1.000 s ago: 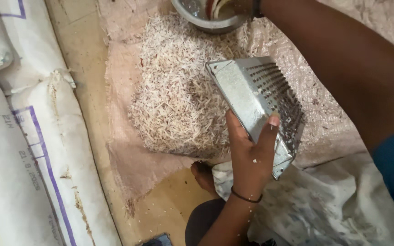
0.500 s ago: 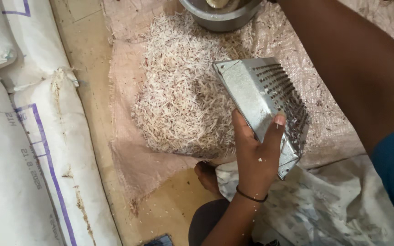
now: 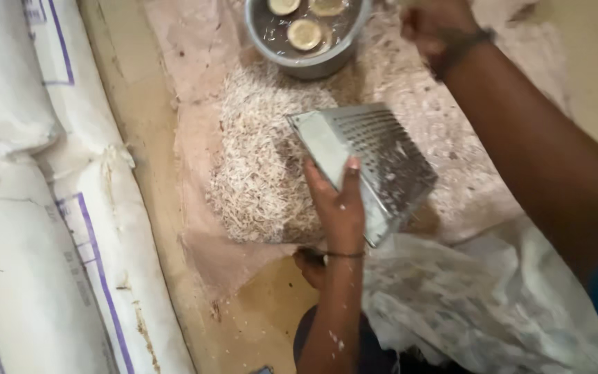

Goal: The person sits on the floor and grates pieces of coconut using a metal hand grater, accumulating a pile of grated coconut on a cloth spread on the floor.

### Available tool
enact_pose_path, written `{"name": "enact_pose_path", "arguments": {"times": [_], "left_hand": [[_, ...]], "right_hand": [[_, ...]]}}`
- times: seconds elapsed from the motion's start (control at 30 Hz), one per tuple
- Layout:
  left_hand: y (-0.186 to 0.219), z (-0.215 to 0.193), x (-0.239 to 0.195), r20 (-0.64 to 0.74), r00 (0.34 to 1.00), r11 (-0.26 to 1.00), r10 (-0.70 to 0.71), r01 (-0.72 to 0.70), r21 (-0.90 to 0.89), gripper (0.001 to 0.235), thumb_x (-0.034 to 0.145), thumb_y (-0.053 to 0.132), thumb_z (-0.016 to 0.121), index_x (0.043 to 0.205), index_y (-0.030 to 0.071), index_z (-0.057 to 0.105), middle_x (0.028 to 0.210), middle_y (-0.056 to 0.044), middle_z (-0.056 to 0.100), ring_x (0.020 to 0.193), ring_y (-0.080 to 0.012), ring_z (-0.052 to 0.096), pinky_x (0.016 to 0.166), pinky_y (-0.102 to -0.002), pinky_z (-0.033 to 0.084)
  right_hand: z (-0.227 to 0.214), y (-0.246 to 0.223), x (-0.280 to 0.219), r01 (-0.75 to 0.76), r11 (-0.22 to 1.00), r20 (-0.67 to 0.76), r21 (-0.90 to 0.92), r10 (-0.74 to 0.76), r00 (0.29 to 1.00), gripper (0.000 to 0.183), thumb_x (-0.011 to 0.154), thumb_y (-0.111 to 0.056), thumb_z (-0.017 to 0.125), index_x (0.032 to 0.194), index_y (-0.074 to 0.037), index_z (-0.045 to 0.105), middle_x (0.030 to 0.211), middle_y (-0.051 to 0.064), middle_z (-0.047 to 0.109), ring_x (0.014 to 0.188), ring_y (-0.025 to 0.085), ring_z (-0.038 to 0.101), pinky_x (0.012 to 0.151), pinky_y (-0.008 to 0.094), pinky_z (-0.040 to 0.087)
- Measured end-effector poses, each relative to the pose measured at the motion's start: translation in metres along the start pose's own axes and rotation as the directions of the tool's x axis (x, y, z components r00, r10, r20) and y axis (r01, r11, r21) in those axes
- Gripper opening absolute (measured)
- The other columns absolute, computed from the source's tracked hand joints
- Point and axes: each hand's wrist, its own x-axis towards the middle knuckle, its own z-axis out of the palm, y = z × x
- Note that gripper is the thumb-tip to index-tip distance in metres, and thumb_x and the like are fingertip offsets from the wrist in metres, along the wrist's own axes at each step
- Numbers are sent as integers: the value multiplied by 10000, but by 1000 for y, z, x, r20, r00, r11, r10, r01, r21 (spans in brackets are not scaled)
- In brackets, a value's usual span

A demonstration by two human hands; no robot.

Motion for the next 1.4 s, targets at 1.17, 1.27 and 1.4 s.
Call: {"name": "enact_pose_path", "arguments": {"times": [1.17, 1.27, 1.4], "left_hand": [[-8, 80, 37, 159, 942, 941, 296, -316, 121, 480, 883, 78, 728, 1287, -33, 493, 1135, -164, 641, 995, -205, 621, 914, -348, 516], [-16, 73, 33, 164, 957, 954, 239, -263, 146, 484, 887, 74, 722, 1288, -37, 475, 1141, -172, 649, 998, -213, 634, 907, -357, 523], [-7, 76, 35, 165, 964, 962, 206, -230, 145, 509, 884, 83, 713, 1311, -18, 454, 1176, -164, 648, 1035, -215, 653, 941, -357, 518]], "right_hand": [[52, 34, -240, -53, 989, -514, -139, -26, 857, 121, 1051, -178, 616, 1041, -82, 543, 891, 54, 655, 696, 121, 613, 575, 274, 513], [47, 56, -246, 213, 959, -433, -185, -275, 859, 126, 1022, -163, 627, 1044, -73, 542, 1005, 2, 578, 799, 101, 659, 641, 292, 593], [20, 64, -217, -86, 843, -571, -531, -281, 771, 227, 1038, -172, 732, 908, -51, 591, 861, 53, 640, 724, 132, 611, 629, 291, 509]]}}
